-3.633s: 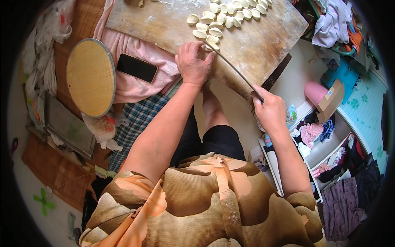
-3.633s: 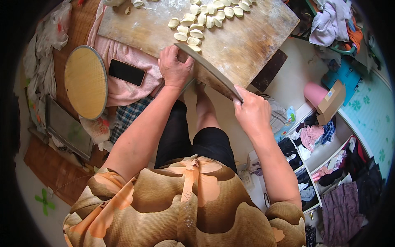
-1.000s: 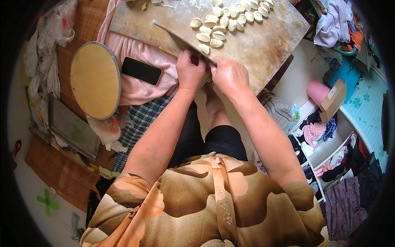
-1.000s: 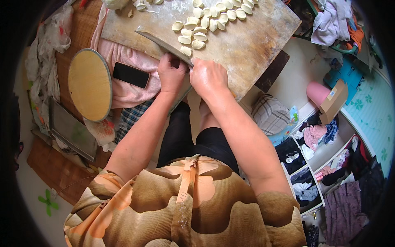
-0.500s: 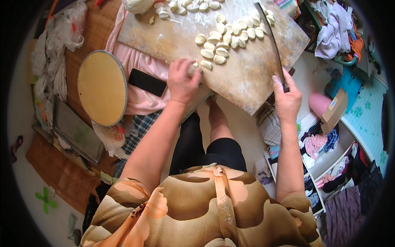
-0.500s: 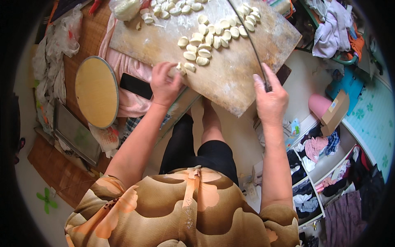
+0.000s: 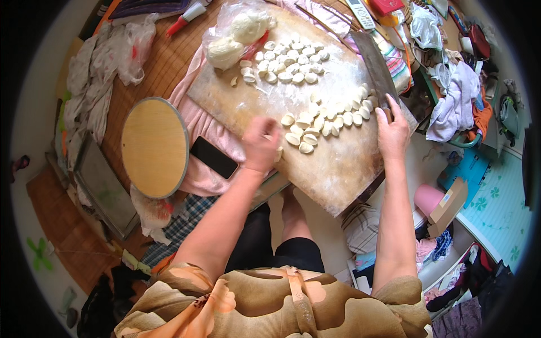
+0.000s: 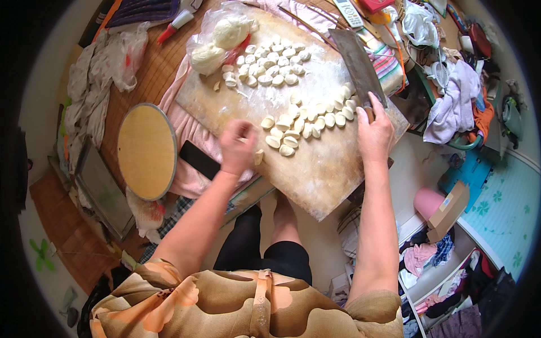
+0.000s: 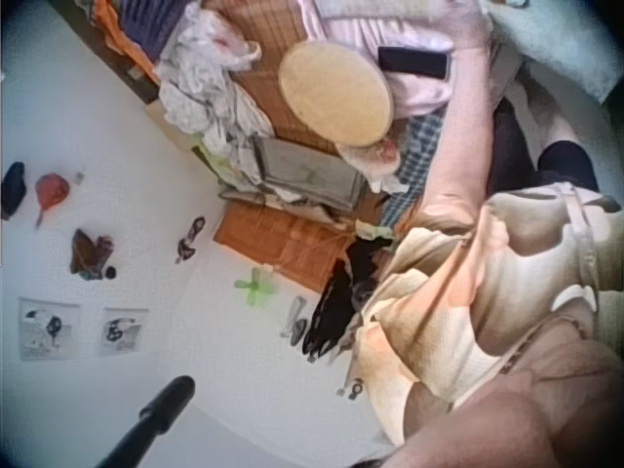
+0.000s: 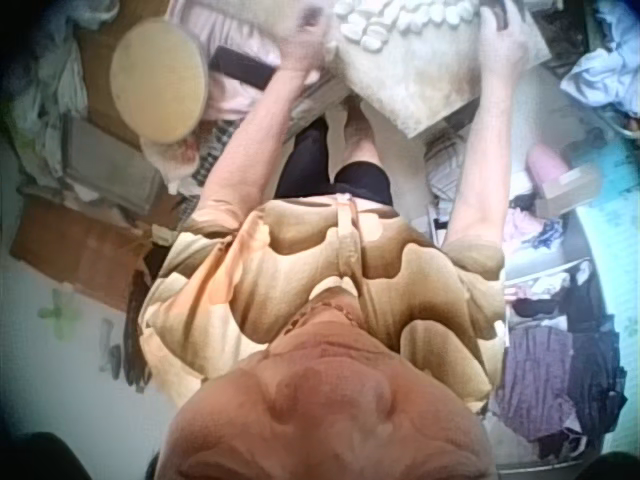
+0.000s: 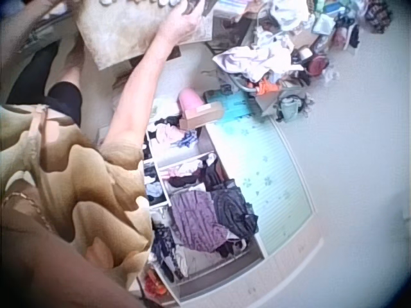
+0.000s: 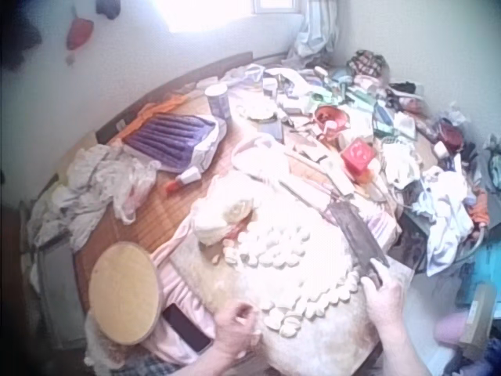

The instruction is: The person cuts a piece of dough into small pieces with a large knife on a wooden board, then cleans their hands and gathers the dough pieces into a plastic bag.

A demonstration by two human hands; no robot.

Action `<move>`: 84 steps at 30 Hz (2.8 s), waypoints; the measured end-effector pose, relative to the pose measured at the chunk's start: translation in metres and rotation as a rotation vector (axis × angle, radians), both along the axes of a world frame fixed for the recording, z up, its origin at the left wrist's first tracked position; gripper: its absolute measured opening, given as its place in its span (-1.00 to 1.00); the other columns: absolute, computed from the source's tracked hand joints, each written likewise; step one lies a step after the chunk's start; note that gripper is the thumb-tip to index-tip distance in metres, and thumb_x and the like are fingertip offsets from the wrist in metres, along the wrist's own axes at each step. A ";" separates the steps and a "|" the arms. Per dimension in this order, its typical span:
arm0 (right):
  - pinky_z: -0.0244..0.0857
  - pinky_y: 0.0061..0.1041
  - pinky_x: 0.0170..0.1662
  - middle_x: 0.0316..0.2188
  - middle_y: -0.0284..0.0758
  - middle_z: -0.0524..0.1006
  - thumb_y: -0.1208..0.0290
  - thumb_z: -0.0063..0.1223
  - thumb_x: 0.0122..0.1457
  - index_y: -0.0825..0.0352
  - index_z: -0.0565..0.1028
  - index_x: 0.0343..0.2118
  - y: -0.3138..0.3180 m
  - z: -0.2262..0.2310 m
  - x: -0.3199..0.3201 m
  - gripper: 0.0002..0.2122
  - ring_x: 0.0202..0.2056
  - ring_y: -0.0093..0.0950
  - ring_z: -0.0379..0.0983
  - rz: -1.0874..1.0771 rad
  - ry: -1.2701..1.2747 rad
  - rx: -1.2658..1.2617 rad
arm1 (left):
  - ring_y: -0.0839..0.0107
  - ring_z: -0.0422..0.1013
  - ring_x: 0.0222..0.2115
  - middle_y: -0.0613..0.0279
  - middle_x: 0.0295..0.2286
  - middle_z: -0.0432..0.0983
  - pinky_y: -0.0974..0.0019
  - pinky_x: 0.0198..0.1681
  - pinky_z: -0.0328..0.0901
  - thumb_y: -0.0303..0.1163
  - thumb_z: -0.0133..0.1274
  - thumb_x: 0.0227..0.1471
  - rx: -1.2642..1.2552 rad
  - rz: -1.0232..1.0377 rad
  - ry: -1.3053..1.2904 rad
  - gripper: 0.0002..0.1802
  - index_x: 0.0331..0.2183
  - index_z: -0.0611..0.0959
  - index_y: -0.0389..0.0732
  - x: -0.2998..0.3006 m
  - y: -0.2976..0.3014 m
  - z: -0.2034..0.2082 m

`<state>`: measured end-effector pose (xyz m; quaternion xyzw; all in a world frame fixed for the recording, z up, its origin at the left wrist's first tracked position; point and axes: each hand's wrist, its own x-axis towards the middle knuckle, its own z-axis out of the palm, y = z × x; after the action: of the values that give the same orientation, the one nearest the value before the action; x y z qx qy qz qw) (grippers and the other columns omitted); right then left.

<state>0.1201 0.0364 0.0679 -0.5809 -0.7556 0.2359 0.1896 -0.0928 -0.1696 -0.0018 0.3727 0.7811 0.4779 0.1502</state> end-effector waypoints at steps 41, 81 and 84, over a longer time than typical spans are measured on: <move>0.34 -0.40 -0.02 -0.13 -0.19 0.56 0.25 0.09 0.22 0.35 0.50 -0.02 -0.042 0.036 -0.139 -0.66 -0.10 -0.34 0.48 0.365 0.648 -0.001 | 0.50 0.45 -0.40 0.33 -0.44 0.44 0.35 -0.18 0.45 -0.39 -0.15 0.28 0.435 0.063 -1.444 -0.53 0.18 0.27 -0.26 -0.017 0.021 0.084; -0.27 0.03 0.31 0.28 0.02 0.08 -0.43 -0.30 0.08 0.22 -0.06 0.34 -0.243 0.338 -0.003 -0.07 0.31 -0.02 -0.07 0.624 0.601 0.531 | 0.17 0.11 0.05 0.13 0.01 0.18 0.03 0.13 0.10 0.36 -0.45 0.15 0.572 -0.977 -1.487 -0.15 0.15 0.19 -0.17 0.117 -0.058 0.401; -0.31 -0.06 0.34 0.32 0.06 -0.06 -0.49 -0.29 0.02 0.21 -0.25 0.36 -0.260 0.360 -0.018 0.03 0.35 -0.05 -0.19 0.755 0.818 0.480 | 0.19 0.13 0.02 0.14 -0.02 0.20 0.03 0.11 0.11 0.36 -0.45 0.15 0.597 -1.032 -1.479 -0.16 0.13 0.22 -0.17 0.124 -0.058 0.403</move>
<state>0.1016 -0.2241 0.4279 -0.0756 -0.8074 0.3143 0.4936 0.0310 -0.2277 0.4013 0.2977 0.0727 0.6473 0.6979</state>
